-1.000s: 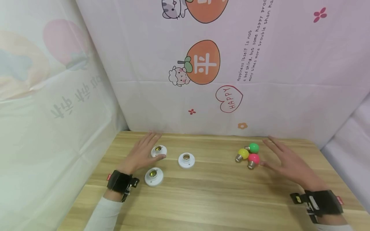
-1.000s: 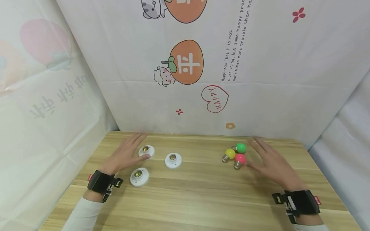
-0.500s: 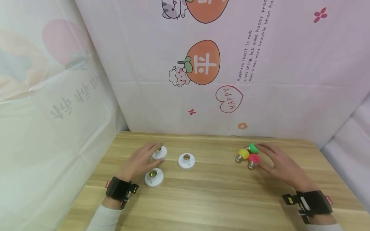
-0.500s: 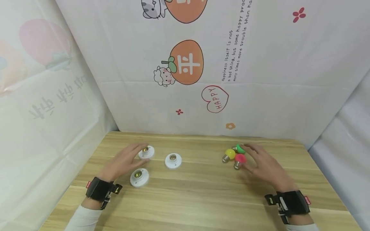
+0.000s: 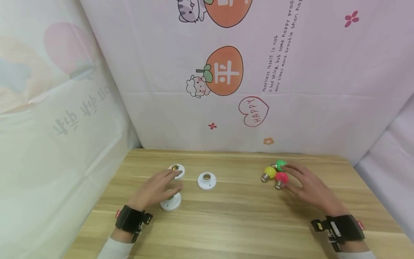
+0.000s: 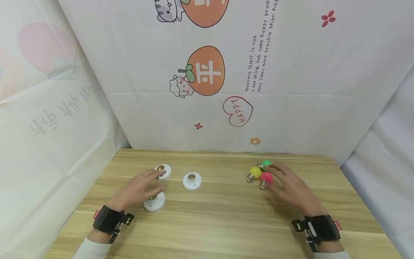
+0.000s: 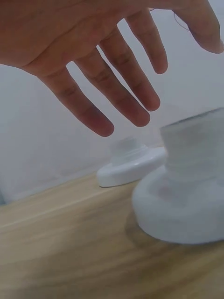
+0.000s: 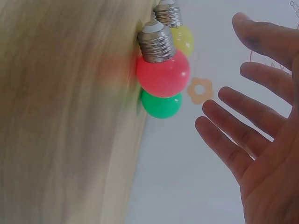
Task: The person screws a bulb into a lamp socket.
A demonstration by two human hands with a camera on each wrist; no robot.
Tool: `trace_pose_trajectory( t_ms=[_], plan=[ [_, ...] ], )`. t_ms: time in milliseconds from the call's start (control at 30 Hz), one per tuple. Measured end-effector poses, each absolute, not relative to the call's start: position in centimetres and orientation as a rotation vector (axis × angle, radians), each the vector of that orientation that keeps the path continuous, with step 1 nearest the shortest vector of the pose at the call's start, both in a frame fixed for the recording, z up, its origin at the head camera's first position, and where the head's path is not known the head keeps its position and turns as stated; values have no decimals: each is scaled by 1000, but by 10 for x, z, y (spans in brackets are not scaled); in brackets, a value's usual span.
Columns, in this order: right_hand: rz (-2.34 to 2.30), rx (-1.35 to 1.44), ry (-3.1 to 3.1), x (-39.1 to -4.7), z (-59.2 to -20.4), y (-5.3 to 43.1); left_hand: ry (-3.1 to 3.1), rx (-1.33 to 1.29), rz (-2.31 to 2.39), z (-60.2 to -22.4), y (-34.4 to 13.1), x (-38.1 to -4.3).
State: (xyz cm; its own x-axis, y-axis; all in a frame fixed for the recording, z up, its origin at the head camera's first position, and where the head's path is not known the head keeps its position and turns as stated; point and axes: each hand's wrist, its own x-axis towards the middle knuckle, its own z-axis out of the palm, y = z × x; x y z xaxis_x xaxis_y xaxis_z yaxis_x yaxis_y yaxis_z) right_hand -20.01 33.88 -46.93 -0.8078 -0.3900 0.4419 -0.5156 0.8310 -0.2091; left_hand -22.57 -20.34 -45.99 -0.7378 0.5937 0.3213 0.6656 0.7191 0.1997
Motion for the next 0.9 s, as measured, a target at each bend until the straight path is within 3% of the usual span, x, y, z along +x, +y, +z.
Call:
trace_pose_trajectory(
  t_ms=[900],
  plan=[
    [450,750,-2595,-206,-489,338,-2879,-988,-471,-489,-200,-205]
  ],
)
